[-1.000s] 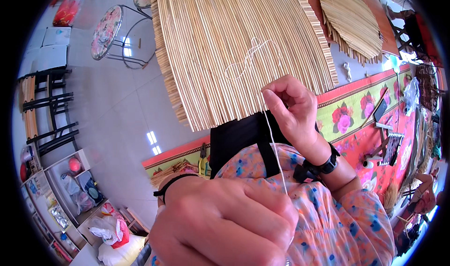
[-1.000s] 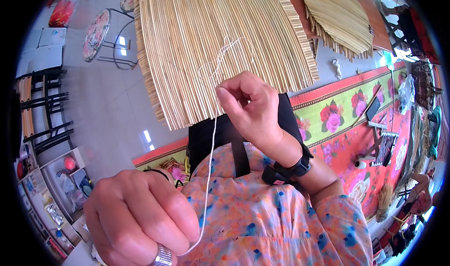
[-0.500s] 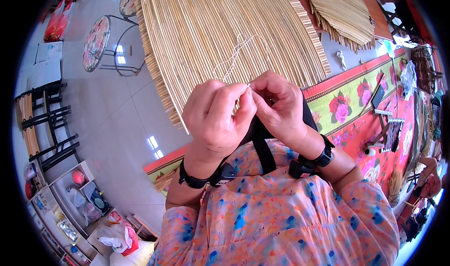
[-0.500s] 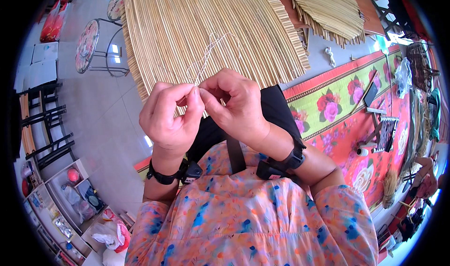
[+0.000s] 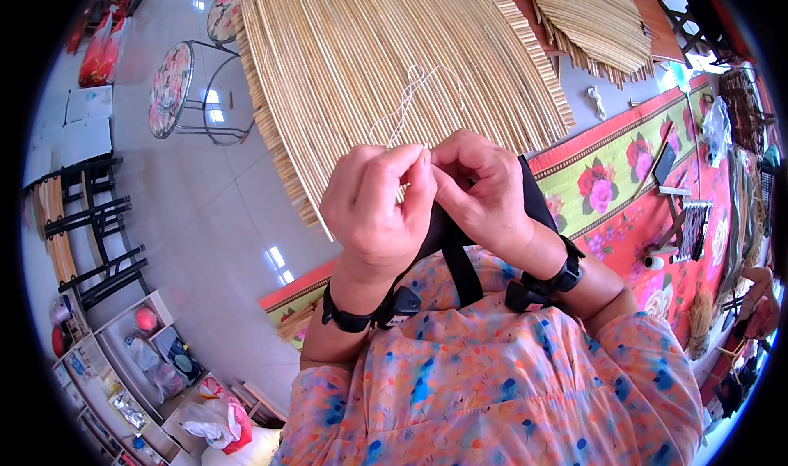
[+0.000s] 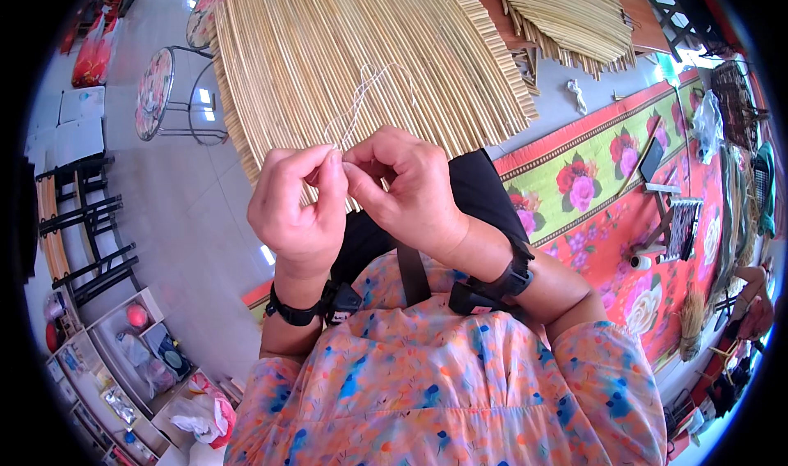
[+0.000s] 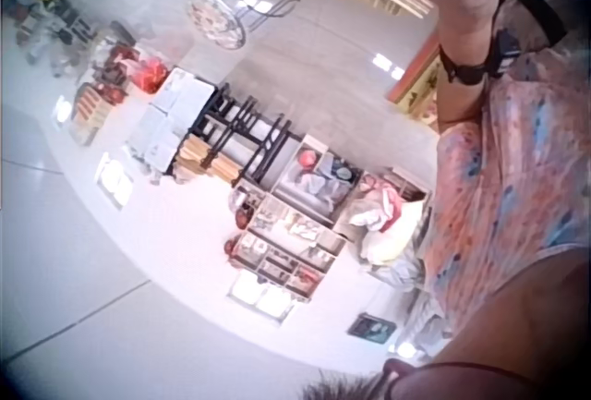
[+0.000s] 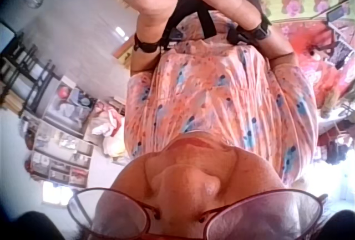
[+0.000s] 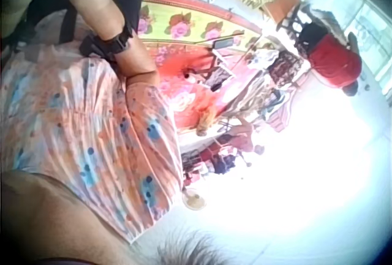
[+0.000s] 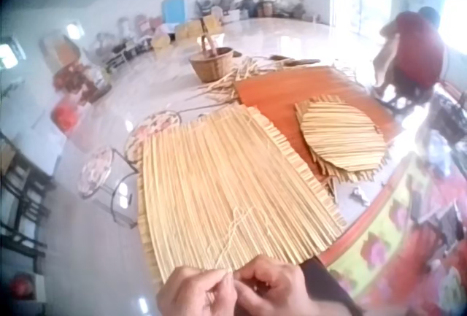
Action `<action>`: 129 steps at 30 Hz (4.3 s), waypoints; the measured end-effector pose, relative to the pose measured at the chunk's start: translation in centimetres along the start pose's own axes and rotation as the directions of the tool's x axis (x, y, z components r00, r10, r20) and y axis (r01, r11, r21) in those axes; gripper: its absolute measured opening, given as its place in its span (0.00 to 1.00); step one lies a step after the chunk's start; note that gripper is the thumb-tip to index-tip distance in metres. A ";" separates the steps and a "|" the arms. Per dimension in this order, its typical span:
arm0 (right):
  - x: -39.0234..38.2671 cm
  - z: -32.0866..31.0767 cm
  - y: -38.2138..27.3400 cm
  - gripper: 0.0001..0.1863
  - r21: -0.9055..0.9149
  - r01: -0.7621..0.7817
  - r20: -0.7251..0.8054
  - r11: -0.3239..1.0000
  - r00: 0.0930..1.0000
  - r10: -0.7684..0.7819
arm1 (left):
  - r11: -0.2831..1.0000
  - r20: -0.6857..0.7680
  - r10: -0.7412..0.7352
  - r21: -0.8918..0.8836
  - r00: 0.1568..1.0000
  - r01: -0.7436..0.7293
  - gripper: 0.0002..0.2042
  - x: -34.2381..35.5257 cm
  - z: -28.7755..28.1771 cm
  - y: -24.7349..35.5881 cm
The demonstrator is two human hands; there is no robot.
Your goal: The person weaves together thin wooden sticks using thread, occasionally using scissors to trim the edges of the woven mat.
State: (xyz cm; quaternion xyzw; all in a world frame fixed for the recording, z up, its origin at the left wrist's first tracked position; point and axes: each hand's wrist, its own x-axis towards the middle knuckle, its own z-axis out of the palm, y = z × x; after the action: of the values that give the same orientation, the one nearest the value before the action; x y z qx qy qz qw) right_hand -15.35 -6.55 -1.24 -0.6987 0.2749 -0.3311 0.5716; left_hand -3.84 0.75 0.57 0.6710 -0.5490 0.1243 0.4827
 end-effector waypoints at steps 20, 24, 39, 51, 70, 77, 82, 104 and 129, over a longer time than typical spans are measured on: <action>0.0 -0.1 1.2 0.04 0.167 -0.133 -0.041 0.977 0.989 0.142 | 0.072 0.144 0.084 -0.988 0.986 0.138 0.04 4.8 -7.8 7.7; 0.0 0.2 1.5 0.03 0.146 -0.098 -0.057 0.984 0.993 0.107 | 0.066 0.195 0.109 -0.980 0.975 0.188 0.03 4.9 -8.3 7.2; 0.5 0.1 0.1 0.06 -0.053 0.024 0.154 0.998 0.988 -0.015 | 0.489 0.493 -0.435 -0.573 0.753 0.658 0.03 0.4 -2.0 -2.3; 0.4 -0.1 1.3 0.08 0.062 -0.107 0.126 0.992 0.987 0.099 | 0.822 0.423 -0.337 -0.303 0.841 0.481 0.04 0.5 -1.4 -2.0; 0.5 -0.1 2.4 0.02 0.488 -0.180 -0.095 0.854 0.962 0.257 | 0.837 0.368 -0.367 -0.271 0.854 0.476 0.04 -0.8 -1.5 -1.5; 0.0 0.5 1.4 0.08 0.066 -0.126 0.163 0.990 0.980 0.113 | 0.746 0.363 -0.455 -0.343 0.813 0.571 0.04 -1.0 -2.0 -1.5; 0.4 0.7 1.1 0.06 -0.015 0.062 0.151 0.998 0.987 -0.059 | 0.786 0.285 -0.421 -0.359 0.861 0.503 0.03 -1.0 -1.4 -1.4; 0.1 0.8 1.3 0.05 -0.004 0.067 -0.022 0.998 0.997 -0.067 | 0.997 0.102 -0.077 0.033 0.992 0.074 0.08 -0.5 -0.3 -0.3; 0.3 0.5 0.8 0.05 -0.016 0.115 0.001 0.993 0.993 -0.115 | 0.993 0.149 -0.119 -0.009 0.982 0.122 0.08 -0.1 -0.7 -0.1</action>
State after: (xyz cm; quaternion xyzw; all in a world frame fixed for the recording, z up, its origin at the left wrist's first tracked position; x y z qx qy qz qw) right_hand -14.75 -6.64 -1.99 -0.7179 0.2366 -0.3613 0.5460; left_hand -3.57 1.31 0.84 0.7058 -0.5428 0.0398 0.4535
